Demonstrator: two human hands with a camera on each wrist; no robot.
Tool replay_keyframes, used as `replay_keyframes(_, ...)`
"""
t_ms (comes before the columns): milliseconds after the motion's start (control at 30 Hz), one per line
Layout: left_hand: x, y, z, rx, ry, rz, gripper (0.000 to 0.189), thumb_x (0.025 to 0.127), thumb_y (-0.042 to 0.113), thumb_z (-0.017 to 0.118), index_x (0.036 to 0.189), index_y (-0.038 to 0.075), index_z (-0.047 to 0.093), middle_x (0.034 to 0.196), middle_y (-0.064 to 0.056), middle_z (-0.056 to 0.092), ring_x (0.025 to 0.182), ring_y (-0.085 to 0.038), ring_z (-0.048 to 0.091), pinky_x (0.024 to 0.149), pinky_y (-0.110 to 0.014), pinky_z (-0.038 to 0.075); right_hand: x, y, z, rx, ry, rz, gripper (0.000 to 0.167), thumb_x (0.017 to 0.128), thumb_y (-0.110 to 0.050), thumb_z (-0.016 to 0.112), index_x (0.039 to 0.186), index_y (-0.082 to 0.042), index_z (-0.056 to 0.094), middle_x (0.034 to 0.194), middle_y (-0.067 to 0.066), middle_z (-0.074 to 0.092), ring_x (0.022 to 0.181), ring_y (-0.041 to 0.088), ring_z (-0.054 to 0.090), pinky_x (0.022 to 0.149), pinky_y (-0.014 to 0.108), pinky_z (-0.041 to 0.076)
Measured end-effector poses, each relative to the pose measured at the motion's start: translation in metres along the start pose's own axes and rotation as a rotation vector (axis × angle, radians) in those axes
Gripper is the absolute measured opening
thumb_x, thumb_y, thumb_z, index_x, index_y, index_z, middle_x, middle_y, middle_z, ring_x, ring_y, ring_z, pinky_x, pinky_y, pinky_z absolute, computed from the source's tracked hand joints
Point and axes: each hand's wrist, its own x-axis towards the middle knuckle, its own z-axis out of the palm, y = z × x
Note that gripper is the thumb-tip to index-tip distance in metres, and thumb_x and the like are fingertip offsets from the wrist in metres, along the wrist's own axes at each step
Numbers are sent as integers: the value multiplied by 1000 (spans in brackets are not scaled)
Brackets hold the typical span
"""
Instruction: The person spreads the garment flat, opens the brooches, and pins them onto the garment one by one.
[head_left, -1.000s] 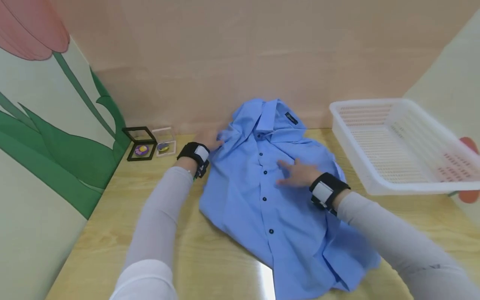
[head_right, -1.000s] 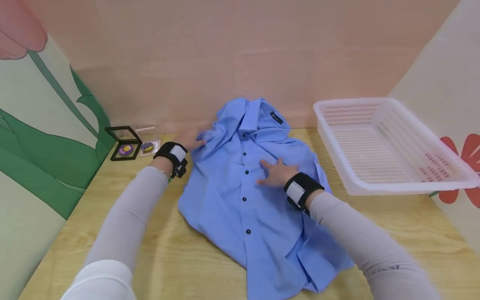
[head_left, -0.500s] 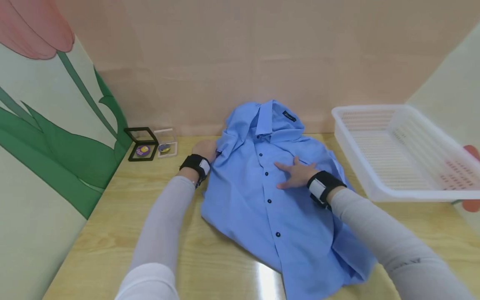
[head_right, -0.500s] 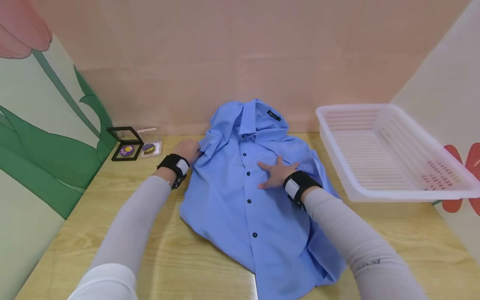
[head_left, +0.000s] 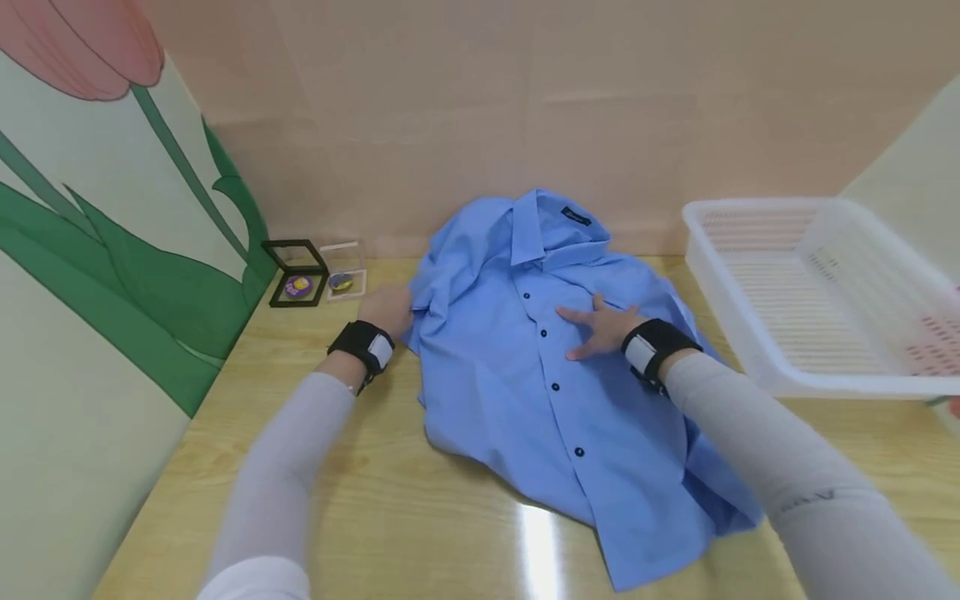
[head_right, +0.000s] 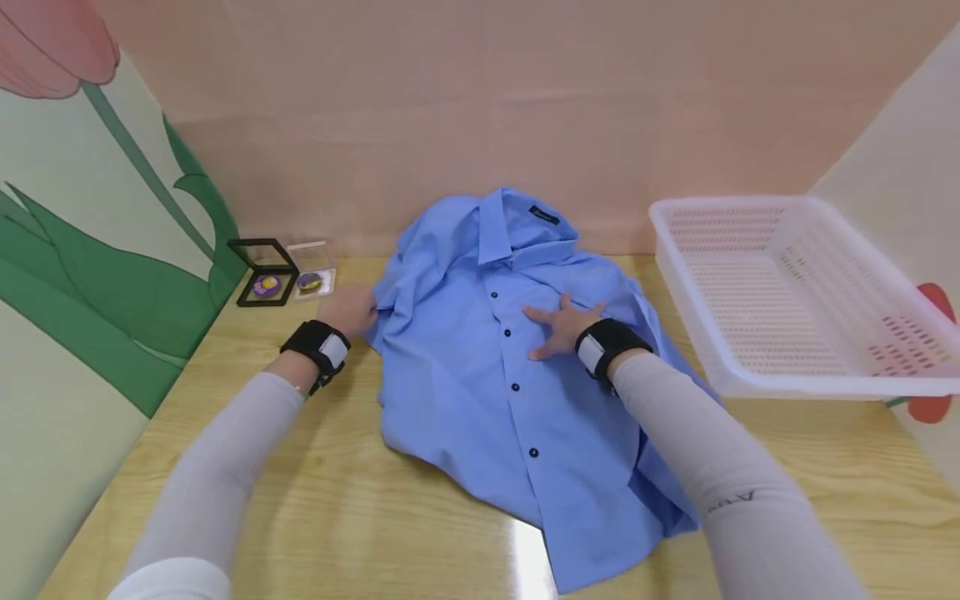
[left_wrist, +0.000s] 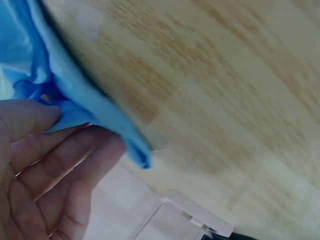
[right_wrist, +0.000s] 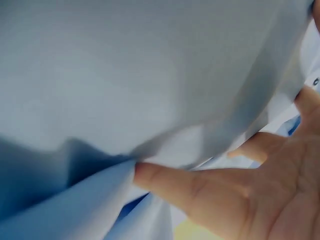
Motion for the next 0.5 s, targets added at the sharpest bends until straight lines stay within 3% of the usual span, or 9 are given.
replay_keyframes(200, -21, 2, -7, 68, -55, -9, 22, 90, 8, 58, 68, 4, 58, 63, -7, 56, 58, -23, 60, 51, -38, 54, 6, 7, 1, 2, -22, -39, 100, 81, -64, 69, 158, -26, 20, 157, 40, -9, 129, 80, -4, 105, 84, 0)
replay_keyframes(500, -44, 7, -16, 66, -94, -12, 15, 89, 8, 59, 75, 4, 62, 66, -7, 57, 58, -22, 59, 49, -39, 54, 8, 19, -6, 18, -53, -82, 100, 78, -61, 74, 157, -30, 23, 160, 34, -11, 127, 80, -13, 99, 88, 4)
